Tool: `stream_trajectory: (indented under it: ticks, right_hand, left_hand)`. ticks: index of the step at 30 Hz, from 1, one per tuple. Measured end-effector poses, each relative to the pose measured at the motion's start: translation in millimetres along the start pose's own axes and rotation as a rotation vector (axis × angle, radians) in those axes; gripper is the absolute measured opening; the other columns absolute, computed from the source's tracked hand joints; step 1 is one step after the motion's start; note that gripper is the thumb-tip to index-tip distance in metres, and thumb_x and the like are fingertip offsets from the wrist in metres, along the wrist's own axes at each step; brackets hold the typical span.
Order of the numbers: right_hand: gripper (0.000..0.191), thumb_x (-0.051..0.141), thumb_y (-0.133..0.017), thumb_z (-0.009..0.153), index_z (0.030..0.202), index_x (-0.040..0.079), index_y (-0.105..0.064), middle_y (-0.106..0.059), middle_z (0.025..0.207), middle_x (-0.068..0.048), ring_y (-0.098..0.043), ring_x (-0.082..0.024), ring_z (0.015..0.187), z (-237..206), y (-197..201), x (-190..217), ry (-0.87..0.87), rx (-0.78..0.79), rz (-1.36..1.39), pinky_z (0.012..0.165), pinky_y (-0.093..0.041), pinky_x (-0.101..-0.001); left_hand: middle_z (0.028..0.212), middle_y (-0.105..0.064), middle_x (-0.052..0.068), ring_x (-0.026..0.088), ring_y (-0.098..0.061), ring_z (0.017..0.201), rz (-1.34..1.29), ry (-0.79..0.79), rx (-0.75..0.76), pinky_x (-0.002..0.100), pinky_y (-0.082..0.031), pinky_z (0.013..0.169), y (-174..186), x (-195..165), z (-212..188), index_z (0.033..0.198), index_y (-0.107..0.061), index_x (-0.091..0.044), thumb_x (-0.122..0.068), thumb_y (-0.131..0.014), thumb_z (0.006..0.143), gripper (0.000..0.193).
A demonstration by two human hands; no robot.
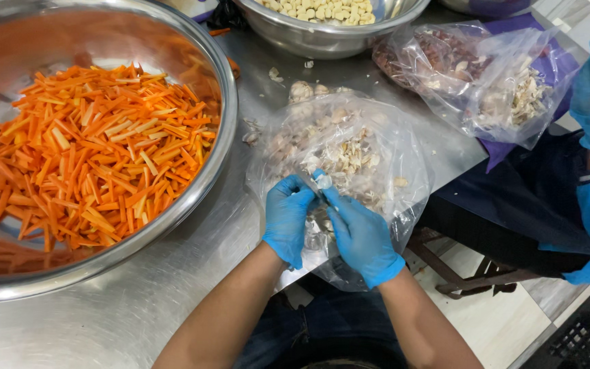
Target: The person peels garlic cloves with a small paring knife at a stainless steel prep table, trimming the root end and placing peeled cloves into a bowl while discarding skins onto a plastic bag. Coworkers beside them peel garlic and shallots, and large bowls of cut carrots sit nearby.
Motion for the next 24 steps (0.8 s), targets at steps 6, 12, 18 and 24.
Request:
stream_trajectory:
  ticks: [6,12,18,24]
  right_hand:
    - [0.043,0.009,-0.052,0.108,0.150,-0.001,-0.051,-0.064,0.135,-0.017,-0.063,-0.027,0.117,-1.8,-6.3,-30.1,0.031,-0.027,0.508,0.094,-0.050,-0.0386]
    - [0.051,0.012,-0.047,0.105,0.155,0.006,-0.047,-0.056,0.082,-0.003,-0.042,-0.009,0.063,-14.1,-19.1,-52.6,-0.514,0.162,1.127,0.052,-0.036,-0.0233]
    - [0.057,0.010,-0.050,0.103,0.160,0.013,-0.041,-0.048,0.079,-0.002,-0.041,-0.008,0.068,-7.9,9.4,-27.1,-0.263,0.270,0.671,0.060,-0.040,-0.0242]
    - [0.051,0.008,-0.051,0.103,0.154,0.009,-0.045,-0.063,0.122,-0.014,-0.060,-0.019,0.105,-0.4,31.2,-1.2,0.011,0.182,0.373,0.089,-0.048,-0.0324]
  left_hand:
    - [0.103,-0.076,0.007,0.014,-0.071,0.093,0.050,0.039,0.124,0.029,-0.057,0.089,-17.5,-7.3,-8.3,0.119,-0.071,0.000,0.000,-0.071,0.088,0.032]
    - [0.106,-0.077,0.010,0.015,-0.072,0.095,0.068,0.017,0.177,0.029,-0.058,0.089,-21.5,-17.7,-10.3,0.120,-0.072,0.002,0.003,-0.071,0.088,0.033]
    - [0.098,-0.074,0.009,0.014,-0.068,0.088,0.168,-0.077,0.173,0.027,-0.057,0.081,-16.7,-18.2,-9.6,0.112,-0.076,0.003,0.005,-0.075,0.086,0.026]
    - [0.089,-0.077,0.007,0.013,-0.071,0.081,0.262,-0.021,0.162,0.026,-0.058,0.075,-18.2,-28.2,-17.9,0.101,-0.077,0.002,0.003,-0.075,0.084,0.017]
Point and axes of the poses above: each hand's wrist, its own z-axis towards the middle knuckle, its own y-axis out of the back of the hand, x = y × z, the point moved 6 cm from there along z, towards the middle knuckle
